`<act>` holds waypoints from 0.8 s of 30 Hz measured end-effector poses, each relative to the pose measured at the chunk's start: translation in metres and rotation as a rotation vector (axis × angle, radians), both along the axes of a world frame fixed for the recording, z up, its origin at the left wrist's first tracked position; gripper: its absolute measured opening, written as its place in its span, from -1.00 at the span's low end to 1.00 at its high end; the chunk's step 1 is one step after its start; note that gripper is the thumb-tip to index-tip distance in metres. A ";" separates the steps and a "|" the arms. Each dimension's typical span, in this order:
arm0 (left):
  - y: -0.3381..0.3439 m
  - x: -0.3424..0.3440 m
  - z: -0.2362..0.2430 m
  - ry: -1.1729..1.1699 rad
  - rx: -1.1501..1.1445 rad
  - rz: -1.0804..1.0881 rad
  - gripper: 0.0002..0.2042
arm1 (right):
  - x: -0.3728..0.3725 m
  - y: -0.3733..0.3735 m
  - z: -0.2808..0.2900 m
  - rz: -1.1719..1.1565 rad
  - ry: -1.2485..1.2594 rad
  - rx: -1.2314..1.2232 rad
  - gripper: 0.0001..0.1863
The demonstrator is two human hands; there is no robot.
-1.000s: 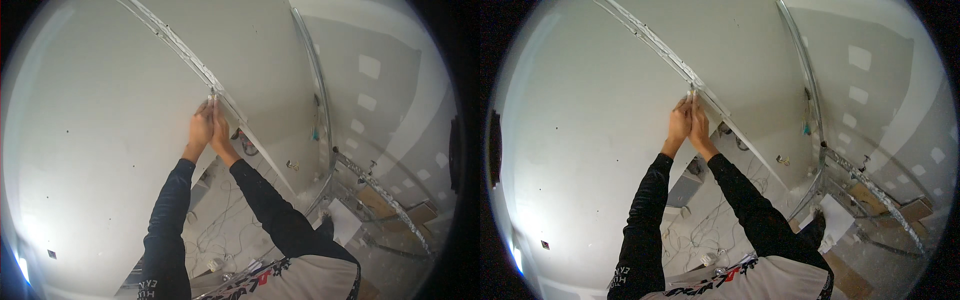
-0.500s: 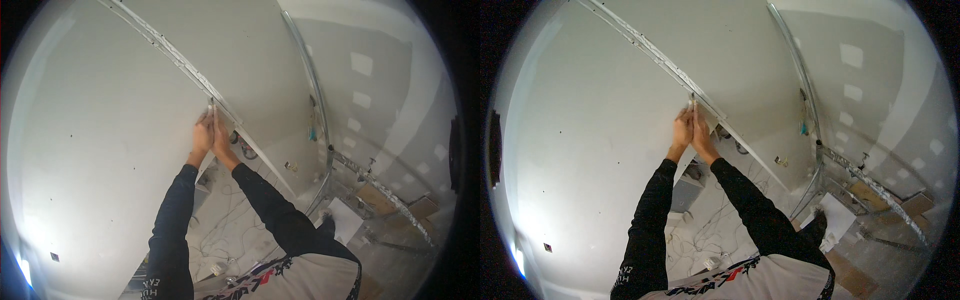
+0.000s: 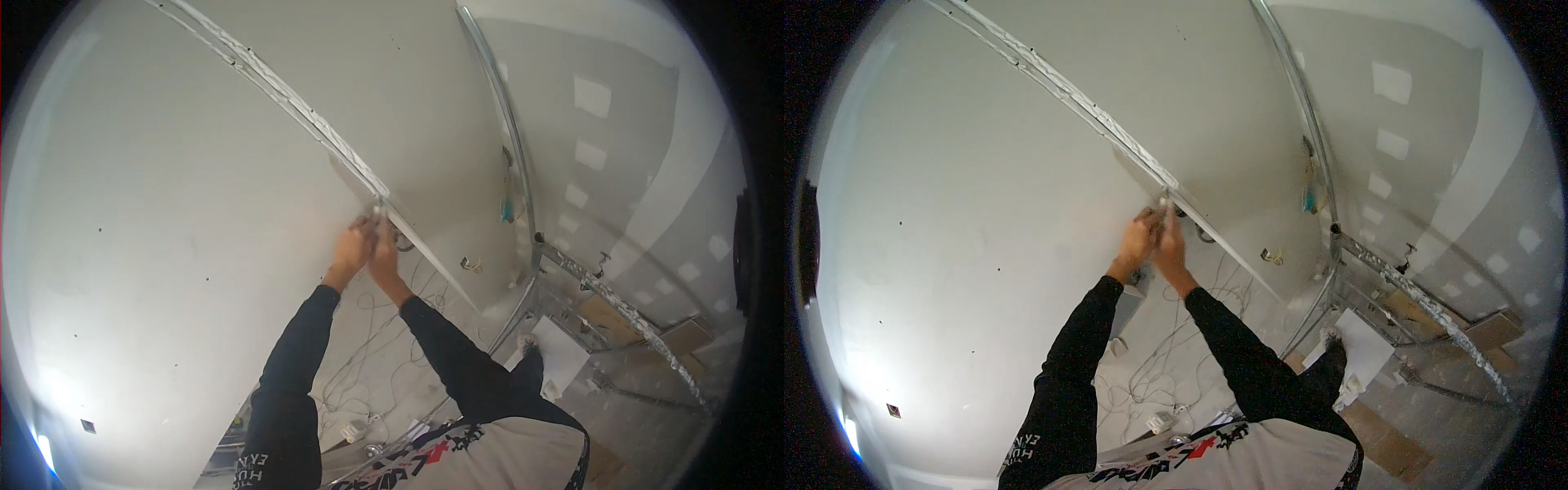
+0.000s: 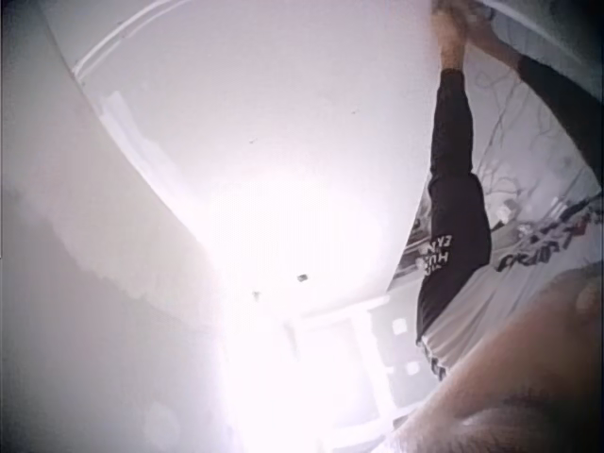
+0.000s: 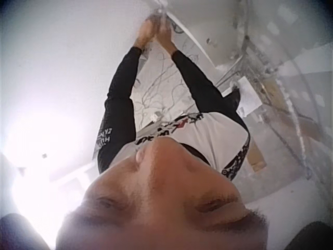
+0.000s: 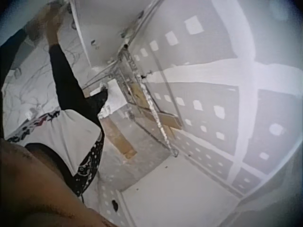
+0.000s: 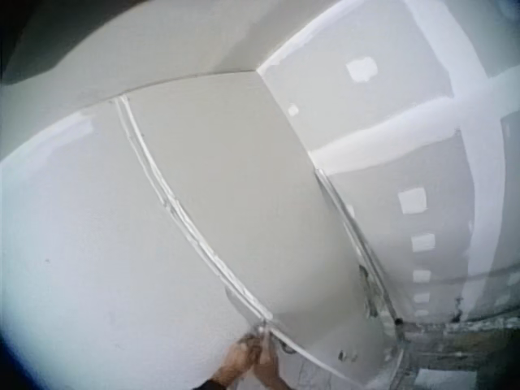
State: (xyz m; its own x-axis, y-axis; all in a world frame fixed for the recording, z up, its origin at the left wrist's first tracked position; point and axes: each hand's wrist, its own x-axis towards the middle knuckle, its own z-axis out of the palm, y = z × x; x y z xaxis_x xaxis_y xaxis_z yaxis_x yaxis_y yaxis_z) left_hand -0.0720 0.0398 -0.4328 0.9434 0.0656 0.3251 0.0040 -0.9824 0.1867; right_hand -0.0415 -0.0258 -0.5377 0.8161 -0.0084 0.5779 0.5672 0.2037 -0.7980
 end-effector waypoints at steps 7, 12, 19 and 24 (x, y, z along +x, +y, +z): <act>0.021 -0.006 0.098 -0.131 0.841 0.058 -0.41 | -0.027 -0.167 -0.131 0.286 0.353 -0.315 -0.29; 0.017 0.014 0.225 -0.156 0.999 0.128 -0.36 | -0.039 -0.259 -0.179 0.345 0.366 -0.558 -0.29; 0.022 0.047 0.249 -0.055 1.020 0.025 -0.57 | -0.023 -0.328 -0.190 0.341 0.487 -0.745 -0.30; 0.021 0.068 0.223 -0.242 0.918 -0.032 -0.85 | 0.023 -0.338 -0.192 0.365 0.351 -0.668 -0.34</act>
